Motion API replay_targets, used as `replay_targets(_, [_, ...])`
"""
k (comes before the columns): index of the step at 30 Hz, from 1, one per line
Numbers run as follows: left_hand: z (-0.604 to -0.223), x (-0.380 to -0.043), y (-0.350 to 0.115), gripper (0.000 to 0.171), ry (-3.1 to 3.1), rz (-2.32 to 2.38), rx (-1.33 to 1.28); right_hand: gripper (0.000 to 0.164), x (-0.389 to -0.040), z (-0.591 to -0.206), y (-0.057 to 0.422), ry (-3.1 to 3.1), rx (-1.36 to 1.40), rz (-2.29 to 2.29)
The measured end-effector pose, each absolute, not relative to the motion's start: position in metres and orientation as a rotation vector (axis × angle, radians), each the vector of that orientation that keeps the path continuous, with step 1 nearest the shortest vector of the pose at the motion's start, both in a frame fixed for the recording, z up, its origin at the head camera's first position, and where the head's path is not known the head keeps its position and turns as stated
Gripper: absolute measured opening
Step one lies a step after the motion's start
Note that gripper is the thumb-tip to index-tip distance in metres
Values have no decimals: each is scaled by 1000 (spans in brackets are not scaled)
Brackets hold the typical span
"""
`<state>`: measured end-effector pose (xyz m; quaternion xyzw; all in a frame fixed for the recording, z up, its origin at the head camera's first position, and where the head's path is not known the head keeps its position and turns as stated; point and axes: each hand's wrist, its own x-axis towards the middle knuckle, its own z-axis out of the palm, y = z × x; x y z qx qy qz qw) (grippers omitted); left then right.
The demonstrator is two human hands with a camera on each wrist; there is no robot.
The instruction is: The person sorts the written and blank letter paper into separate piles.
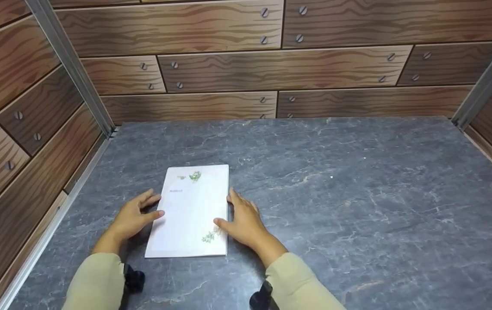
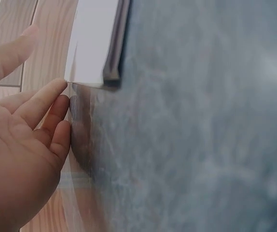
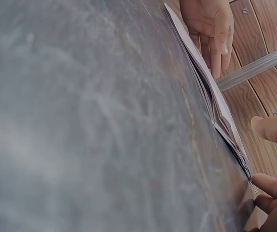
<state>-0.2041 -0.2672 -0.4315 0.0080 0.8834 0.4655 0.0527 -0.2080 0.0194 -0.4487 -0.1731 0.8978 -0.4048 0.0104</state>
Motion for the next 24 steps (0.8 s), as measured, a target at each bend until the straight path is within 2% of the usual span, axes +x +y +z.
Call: replay_targets(24, [-431,-205,-267,71,2565,1608,-69,80,-209,-449,19,2780,-521,-1392])
